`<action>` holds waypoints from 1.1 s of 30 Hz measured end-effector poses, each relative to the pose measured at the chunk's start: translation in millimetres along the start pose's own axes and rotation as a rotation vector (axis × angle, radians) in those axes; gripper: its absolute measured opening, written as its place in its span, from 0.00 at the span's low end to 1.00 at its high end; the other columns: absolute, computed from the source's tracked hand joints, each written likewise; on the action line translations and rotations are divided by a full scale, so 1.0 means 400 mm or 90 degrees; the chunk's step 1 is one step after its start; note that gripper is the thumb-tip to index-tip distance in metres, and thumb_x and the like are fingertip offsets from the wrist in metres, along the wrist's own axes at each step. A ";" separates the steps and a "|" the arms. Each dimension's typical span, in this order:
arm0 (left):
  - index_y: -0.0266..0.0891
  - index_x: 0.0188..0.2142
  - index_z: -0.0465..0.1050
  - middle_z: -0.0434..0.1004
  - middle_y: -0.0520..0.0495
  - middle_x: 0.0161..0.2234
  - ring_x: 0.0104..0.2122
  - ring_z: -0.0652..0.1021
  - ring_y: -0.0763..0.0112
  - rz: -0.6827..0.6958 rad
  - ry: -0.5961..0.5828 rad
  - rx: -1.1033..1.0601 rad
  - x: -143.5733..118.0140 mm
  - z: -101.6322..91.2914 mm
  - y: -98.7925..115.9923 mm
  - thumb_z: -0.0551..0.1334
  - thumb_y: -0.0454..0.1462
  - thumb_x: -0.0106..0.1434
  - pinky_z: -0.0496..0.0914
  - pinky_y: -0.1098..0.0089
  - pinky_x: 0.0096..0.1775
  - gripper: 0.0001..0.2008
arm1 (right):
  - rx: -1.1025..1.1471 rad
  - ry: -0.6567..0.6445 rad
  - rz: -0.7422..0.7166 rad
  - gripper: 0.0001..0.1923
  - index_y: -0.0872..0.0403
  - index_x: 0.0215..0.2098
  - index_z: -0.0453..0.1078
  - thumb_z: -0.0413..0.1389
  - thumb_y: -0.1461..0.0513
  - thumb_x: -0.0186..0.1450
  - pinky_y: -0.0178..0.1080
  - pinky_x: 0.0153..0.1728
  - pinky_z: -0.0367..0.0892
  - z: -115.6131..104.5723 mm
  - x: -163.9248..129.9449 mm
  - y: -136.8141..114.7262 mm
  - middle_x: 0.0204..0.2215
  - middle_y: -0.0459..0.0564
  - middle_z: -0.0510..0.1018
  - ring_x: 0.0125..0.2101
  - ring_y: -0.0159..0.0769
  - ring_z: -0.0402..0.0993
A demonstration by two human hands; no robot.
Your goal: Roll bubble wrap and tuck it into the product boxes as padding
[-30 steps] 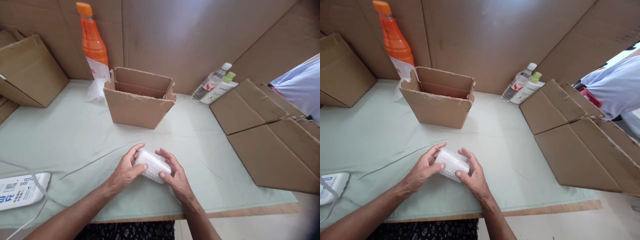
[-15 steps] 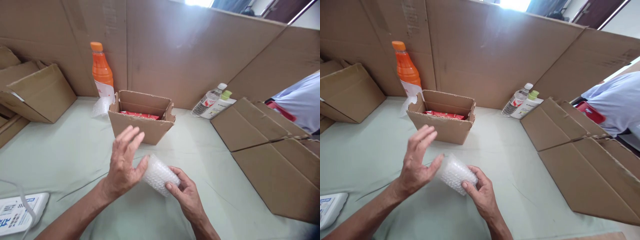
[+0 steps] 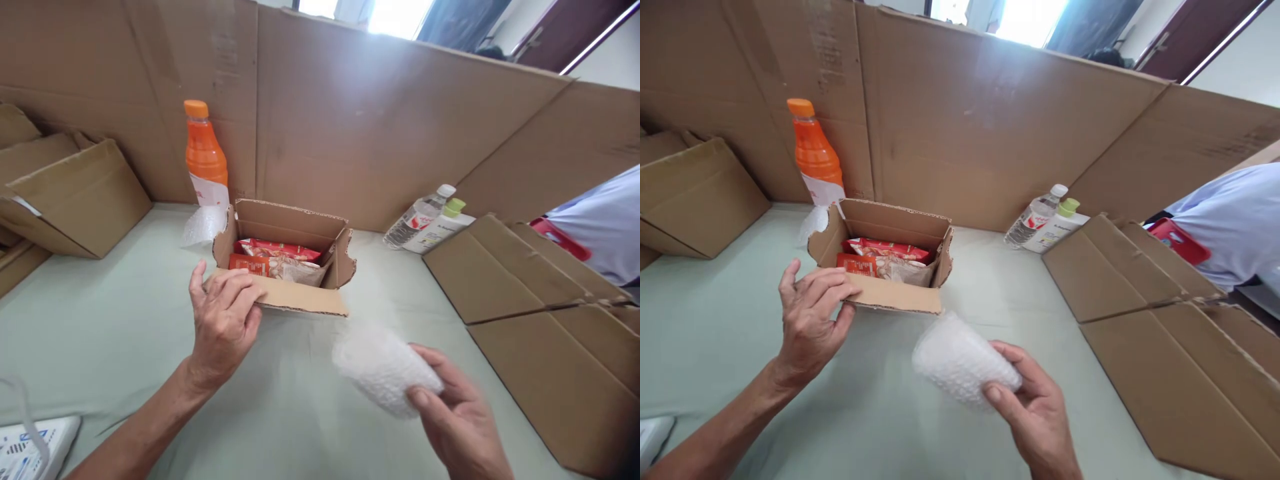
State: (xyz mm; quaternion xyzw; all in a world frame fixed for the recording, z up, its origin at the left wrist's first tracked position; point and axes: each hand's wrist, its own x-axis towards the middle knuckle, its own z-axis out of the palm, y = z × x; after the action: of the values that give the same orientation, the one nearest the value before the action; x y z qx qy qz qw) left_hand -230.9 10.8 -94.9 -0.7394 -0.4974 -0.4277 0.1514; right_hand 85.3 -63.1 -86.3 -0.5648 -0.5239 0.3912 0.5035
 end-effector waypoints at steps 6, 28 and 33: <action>0.43 0.39 0.73 0.80 0.49 0.40 0.47 0.79 0.59 -0.017 -0.007 -0.019 0.013 0.004 -0.001 0.60 0.26 0.63 0.51 0.40 0.67 0.11 | -0.214 0.052 -0.192 0.17 0.49 0.45 0.78 0.66 0.51 0.60 0.38 0.30 0.73 0.080 0.156 -0.178 0.36 0.50 0.82 0.33 0.39 0.78; 0.40 0.37 0.75 0.80 0.49 0.37 0.43 0.78 0.62 -0.037 0.014 -0.074 0.035 0.003 0.001 0.61 0.26 0.62 0.53 0.43 0.66 0.09 | -1.050 -0.640 -0.247 0.12 0.56 0.42 0.79 0.56 0.66 0.63 0.38 0.31 0.59 0.483 0.431 -0.340 0.39 0.57 0.84 0.39 0.44 0.79; 0.40 0.36 0.75 0.80 0.49 0.37 0.43 0.78 0.63 -0.042 0.005 -0.077 0.037 0.001 -0.001 0.61 0.26 0.62 0.53 0.44 0.67 0.09 | -0.956 -0.617 -0.295 0.15 0.54 0.49 0.77 0.56 0.61 0.66 0.38 0.33 0.59 0.463 0.440 -0.310 0.39 0.54 0.84 0.38 0.44 0.78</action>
State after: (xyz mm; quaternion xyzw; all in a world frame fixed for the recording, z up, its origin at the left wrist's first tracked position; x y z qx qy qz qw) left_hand -228.9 20.1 -83.8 -0.7288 -0.4939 -0.4648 0.0942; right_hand -93.1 133.0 15.5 -0.3987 -0.8937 0.0315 -0.2035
